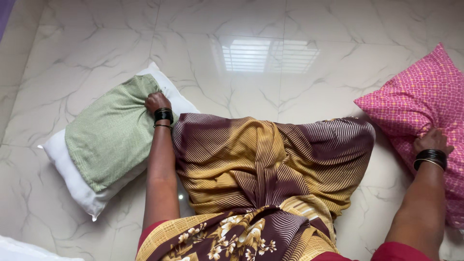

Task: The person sits on the floor and inserts a white pillow into a light green patterned pillowcase. They align the corners, push the pillow inside, and smooth the fabric to fit the case properly.

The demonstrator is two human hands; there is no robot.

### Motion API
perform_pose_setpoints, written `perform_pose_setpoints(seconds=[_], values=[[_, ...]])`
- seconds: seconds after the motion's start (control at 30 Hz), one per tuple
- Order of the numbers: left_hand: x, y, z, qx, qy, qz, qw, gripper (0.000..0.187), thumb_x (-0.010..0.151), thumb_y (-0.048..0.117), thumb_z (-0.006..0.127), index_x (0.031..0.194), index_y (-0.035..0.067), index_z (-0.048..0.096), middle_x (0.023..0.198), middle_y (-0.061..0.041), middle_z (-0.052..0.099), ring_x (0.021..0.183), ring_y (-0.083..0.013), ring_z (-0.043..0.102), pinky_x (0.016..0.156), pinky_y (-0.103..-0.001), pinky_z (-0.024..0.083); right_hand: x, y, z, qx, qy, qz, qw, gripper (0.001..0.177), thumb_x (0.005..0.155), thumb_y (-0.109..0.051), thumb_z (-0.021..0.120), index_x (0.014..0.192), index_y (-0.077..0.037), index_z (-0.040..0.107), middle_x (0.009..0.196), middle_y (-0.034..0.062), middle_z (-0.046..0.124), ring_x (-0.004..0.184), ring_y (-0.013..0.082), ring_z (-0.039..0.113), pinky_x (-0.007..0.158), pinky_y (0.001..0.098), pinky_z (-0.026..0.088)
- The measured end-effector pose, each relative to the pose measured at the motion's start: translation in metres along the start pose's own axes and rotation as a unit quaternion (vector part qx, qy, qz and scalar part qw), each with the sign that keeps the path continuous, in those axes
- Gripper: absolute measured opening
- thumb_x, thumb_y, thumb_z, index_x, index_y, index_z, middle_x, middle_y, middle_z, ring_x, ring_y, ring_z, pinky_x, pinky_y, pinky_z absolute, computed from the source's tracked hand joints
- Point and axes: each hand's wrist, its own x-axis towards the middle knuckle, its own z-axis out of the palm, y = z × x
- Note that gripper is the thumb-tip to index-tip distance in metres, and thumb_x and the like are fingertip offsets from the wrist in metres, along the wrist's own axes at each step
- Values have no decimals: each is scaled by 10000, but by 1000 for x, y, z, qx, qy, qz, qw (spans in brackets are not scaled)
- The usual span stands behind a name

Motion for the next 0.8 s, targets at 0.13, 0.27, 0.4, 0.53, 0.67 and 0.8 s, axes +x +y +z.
perform_pose_setpoints(seconds=[0.13, 0.27, 0.4, 0.53, 0.67, 0.8], values=[[16, 32, -1, -140, 1, 2, 990, 178, 902, 189, 750, 862, 15, 747, 953, -213, 721, 838, -332, 732, 714, -427, 615, -12, -11, 5, -25, 46, -6, 999, 718, 887, -205, 586, 1543, 17, 398, 1632, 220, 377, 1487, 387, 328, 1135, 714, 201], [6, 96, -10, -205, 29, 59, 977, 177, 835, 194, 779, 889, 26, 755, 971, -202, 714, 855, -339, 728, 716, -426, 615, -18, -15, 8, -15, 66, -19, 998, 728, 874, -165, 561, 1555, 19, 381, 1663, 210, 317, 1523, 383, 260, 1154, 721, 141], [-23, 166, -26, -290, 37, 146, 945, 244, 785, 217, 826, 877, 8, 743, 938, -196, 711, 858, -314, 704, 762, -418, 598, -22, -14, 10, -12, 88, -33, 996, 703, 884, -153, 563, 1555, -9, 411, 1678, 194, 331, 1533, 368, 263, 1152, 727, 151], [-68, 227, -59, -394, -5, 212, 894, 110, 814, 98, 766, 916, 61, 749, 968, -122, 732, 920, -278, 716, 824, -416, 605, -24, -6, 14, -33, 99, -52, 993, 692, 873, -121, 572, 1551, -38, 462, 1652, 176, 393, 1525, 354, 309, 1150, 715, 175], [-110, 238, -107, -426, -63, 350, 832, 222, 800, 184, 812, 929, 41, 701, 946, -119, 691, 899, -288, 679, 807, -434, 581, -30, 17, 16, -37, 51, -46, 997, 526, 895, -99, 609, 1409, -41, 519, 1474, 154, 477, 1537, 340, 388, 1235, 687, 213], [-118, 218, -124, -446, -153, 426, 772, 167, 813, 124, 793, 894, 56, 665, 969, -82, 658, 957, -274, 635, 885, -433, 546, -45, 41, 21, -42, 117, -41, 991, 532, 914, -90, 596, 1443, -97, 539, 1591, 125, 462, 1509, 334, 373, 1157, 700, 226]])
